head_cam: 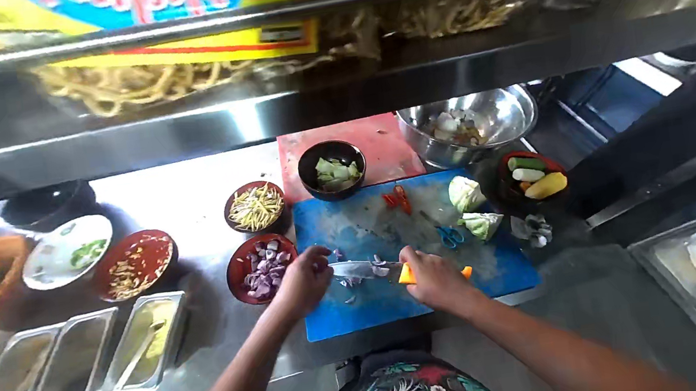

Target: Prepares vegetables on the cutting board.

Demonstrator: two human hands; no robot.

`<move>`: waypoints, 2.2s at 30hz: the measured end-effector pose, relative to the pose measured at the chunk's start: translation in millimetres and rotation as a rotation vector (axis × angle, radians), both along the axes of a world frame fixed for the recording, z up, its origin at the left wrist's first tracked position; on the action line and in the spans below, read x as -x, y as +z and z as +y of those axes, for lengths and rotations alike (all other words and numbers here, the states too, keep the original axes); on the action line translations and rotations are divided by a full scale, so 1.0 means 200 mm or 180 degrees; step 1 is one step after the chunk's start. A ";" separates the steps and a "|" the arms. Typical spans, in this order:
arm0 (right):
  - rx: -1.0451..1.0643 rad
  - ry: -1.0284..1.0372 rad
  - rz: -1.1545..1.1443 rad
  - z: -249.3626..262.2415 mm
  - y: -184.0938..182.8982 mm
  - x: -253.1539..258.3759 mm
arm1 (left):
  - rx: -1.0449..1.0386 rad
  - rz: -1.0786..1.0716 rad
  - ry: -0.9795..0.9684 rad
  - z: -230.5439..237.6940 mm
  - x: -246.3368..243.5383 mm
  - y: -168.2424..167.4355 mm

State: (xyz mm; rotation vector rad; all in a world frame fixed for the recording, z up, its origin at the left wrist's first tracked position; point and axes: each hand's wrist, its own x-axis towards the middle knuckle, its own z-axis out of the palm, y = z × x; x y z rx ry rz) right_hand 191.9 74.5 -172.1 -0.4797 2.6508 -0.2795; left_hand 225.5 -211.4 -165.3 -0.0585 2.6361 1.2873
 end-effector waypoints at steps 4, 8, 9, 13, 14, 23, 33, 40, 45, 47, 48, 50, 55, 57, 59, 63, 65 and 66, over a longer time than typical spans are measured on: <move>-0.0049 -0.0475 0.0229 0.03 0.07 0.02 | 0.0025 0.0115 0.0336 -0.02 0.01 -0.17; -0.0093 -0.1059 0.0290 0.10 0.09 -0.02 | 0.0048 0.0288 -0.0072 -0.02 0.26 -0.28; -0.0075 -0.1166 0.0305 0.11 0.09 -0.04 | 0.0154 0.0331 -0.0211 -0.01 0.32 -0.31; -0.0127 -0.1459 0.0222 0.15 0.10 -0.16 | 0.0738 0.0372 -0.0409 0.03 0.47 -0.44; -0.0177 -0.1459 0.0178 0.15 0.11 -0.18 | 0.0918 0.0375 -0.0381 0.03 0.49 -0.47; -0.0575 -0.0769 -0.0337 -0.01 0.28 -0.31 | 0.0744 0.1640 -0.1937 0.44 -0.05 -0.26; -0.0372 -0.0985 -0.0169 0.25 0.20 -0.38 | 0.1377 0.0902 -0.1871 0.12 0.06 -0.65; 0.0012 -0.1406 -0.0210 0.19 0.00 -0.32 | 0.1329 0.0484 -0.1356 0.12 0.19 -0.61; 0.0209 -0.1287 -0.0543 0.19 -0.09 -0.45 | 0.0773 0.0850 -0.1103 0.07 0.03 -0.64; 0.0512 -0.1471 -0.0686 0.21 -0.12 -0.52 | 0.0491 0.0770 -0.0901 0.07 0.02 -0.63; 0.0681 -0.1657 -0.0741 0.22 -0.14 -0.55 | 0.0496 0.0768 -0.0840 0.08 0.03 -0.64; 0.1064 -0.2129 -0.0936 0.21 -0.18 -0.61 | 0.0640 0.0816 -0.0816 0.12 0.05 -0.67; 0.1920 -0.2659 -0.1398 0.12 -0.30 -0.72 | 0.0529 0.0625 -0.0542 0.27 -0.03 -0.68; 0.2119 -0.2648 -0.1465 0.06 -0.34 -0.75 | 0.0405 0.0607 -0.0311 0.32 -0.08 -0.69; 0.2178 -0.2592 -0.1528 0.00 -0.35 -0.74 | 0.0394 0.0542 -0.0142 0.36 -0.10 -0.69; 0.2169 -0.2366 -0.1500 -0.11 -0.39 -0.71 | 0.0328 0.0515 0.0215 0.43 -0.10 -0.69; 0.2177 -0.2262 -0.1394 -0.16 -0.43 -0.69 | 0.0324 0.0488 0.0478 0.46 -0.09 -0.69; 0.2205 -0.2243 -0.1332 -0.19 -0.45 -0.68 | 0.0314 0.0439 0.0636 0.48 -0.09 -0.69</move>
